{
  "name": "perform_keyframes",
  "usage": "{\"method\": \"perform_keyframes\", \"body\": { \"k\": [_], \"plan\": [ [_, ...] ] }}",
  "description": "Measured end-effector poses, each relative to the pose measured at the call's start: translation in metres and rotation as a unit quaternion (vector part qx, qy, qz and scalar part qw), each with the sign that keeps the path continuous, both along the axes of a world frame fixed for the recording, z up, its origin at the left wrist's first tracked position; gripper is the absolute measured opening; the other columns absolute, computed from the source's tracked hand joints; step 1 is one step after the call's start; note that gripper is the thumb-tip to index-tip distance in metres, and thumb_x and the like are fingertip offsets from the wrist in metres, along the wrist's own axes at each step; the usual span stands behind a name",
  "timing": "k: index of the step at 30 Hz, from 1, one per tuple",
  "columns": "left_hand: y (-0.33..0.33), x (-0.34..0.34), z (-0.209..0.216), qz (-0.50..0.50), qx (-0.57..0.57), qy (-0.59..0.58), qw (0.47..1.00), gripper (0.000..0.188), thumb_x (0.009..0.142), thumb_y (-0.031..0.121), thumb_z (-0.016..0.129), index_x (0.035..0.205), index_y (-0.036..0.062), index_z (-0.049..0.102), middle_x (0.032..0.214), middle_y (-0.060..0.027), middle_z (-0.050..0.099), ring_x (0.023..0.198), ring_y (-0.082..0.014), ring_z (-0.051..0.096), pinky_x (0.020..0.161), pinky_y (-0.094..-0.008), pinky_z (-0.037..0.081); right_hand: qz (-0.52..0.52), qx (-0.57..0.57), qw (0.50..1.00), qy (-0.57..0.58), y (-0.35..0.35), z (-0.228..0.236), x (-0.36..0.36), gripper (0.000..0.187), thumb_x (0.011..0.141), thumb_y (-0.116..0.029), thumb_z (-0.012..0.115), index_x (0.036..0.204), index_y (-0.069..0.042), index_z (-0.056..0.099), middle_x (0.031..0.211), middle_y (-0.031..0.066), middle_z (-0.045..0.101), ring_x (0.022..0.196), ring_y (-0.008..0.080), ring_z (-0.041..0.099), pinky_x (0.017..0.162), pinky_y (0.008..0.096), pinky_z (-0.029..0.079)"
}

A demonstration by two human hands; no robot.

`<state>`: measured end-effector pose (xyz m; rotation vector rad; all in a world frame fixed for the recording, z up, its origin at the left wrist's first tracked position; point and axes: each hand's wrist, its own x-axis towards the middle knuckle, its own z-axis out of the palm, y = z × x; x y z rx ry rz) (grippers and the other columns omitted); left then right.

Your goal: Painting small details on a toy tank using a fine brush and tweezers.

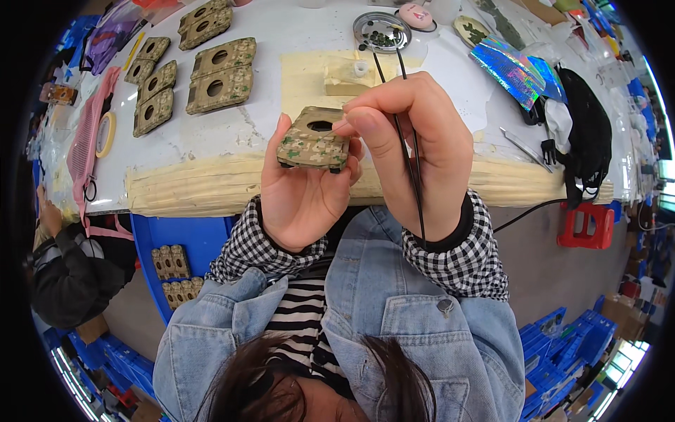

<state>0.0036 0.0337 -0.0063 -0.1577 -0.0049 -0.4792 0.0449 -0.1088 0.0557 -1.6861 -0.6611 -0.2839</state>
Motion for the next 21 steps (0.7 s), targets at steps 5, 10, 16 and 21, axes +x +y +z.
{"method": "perform_keyframes", "body": {
  "k": [5,10,16,21],
  "plan": [
    [-0.0005,0.0000,0.0007,0.000,-0.002,-0.001,1.000,0.055,0.095,0.048,0.038,0.126,0.0024,0.043,0.117,-0.0162,0.053,0.105,-0.0284,0.055,0.089,-0.0346,0.053,0.008,-0.016,1.000,-0.017,0.0003,0.0007,0.0010,0.005,0.088,-0.004,0.058,0.088,0.001,0.056,0.079,0.0065,0.058,0.066,0.0088,0.055,0.058,0.0194,0.042],
    [-0.0011,-0.0007,0.0012,-0.002,-0.005,0.001,1.000,0.056,0.094,0.048,0.038,0.127,0.0027,0.041,0.117,-0.0161,0.050,0.106,-0.0282,0.053,0.088,-0.0345,0.053,0.011,0.001,1.000,-0.006,0.0015,0.0007,-0.0003,0.004,0.088,-0.002,0.058,0.087,0.002,0.056,0.079,0.0069,0.057,0.067,0.0102,0.058,0.058,0.0200,0.045],
    [-0.0017,-0.0007,0.0033,0.001,-0.004,0.015,1.000,0.057,0.094,0.048,0.038,0.128,0.0028,0.041,0.117,-0.0159,0.050,0.104,-0.0282,0.054,0.088,-0.0343,0.054,0.007,-0.013,1.000,-0.014,0.0014,0.0014,0.0001,0.004,0.088,-0.002,0.058,0.087,0.002,0.056,0.079,0.0069,0.057,0.067,0.0099,0.059,0.057,0.0197,0.045],
    [-0.0013,-0.0004,0.0014,-0.001,-0.009,0.012,1.000,0.057,0.094,0.049,0.038,0.128,0.0024,0.041,0.118,-0.0168,0.050,0.105,-0.0293,0.054,0.088,-0.0349,0.053,0.006,-0.012,1.000,-0.009,0.0014,0.0005,-0.0001,0.004,0.088,-0.002,0.058,0.087,0.002,0.056,0.079,0.0068,0.057,0.068,0.0101,0.059,0.057,0.0197,0.045]
  ]
}}
